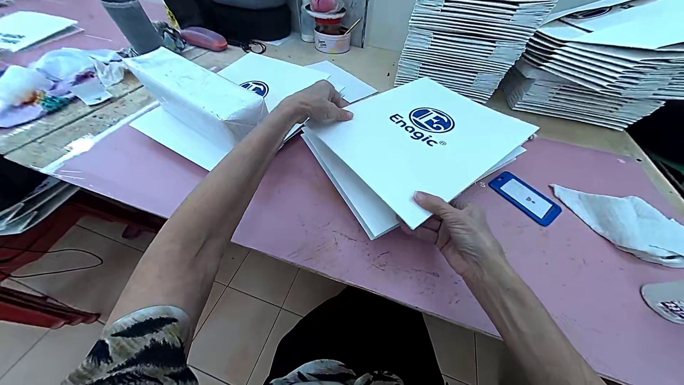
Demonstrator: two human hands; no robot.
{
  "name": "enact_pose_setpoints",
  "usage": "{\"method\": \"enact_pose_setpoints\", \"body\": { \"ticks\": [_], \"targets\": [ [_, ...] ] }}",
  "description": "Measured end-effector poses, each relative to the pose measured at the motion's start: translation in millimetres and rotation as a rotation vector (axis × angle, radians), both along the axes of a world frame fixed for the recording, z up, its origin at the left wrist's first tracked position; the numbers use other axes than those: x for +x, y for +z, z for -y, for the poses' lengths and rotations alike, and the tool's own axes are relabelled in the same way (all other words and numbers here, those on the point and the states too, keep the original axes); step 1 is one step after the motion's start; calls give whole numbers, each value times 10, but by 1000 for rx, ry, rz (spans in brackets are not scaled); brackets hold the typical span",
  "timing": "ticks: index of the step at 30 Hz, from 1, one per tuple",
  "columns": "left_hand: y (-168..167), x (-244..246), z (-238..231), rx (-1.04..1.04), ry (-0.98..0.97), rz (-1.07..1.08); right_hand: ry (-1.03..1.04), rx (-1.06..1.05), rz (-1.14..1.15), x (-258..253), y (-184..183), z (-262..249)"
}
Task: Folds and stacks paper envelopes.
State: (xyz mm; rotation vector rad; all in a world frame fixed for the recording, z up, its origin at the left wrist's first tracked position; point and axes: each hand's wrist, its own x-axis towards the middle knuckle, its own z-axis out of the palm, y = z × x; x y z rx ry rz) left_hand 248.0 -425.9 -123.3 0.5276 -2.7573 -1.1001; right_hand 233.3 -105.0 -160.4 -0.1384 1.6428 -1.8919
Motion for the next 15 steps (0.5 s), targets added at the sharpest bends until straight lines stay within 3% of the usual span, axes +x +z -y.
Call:
{"method": "enact_pose_setpoints", "body": {
  "ticks": [4, 9, 15],
  "targets": [
    [-92, -45, -57, 82, 46, 33, 97, 169, -65, 62, -4, 43],
    [-166, -37, -67, 113, 92, 17, 395, 416, -98, -104, -89, -106],
    [-93, -26, -149, 70, 128, 8, 337, 394, -49, -91, -58, -106]
  ]
}}
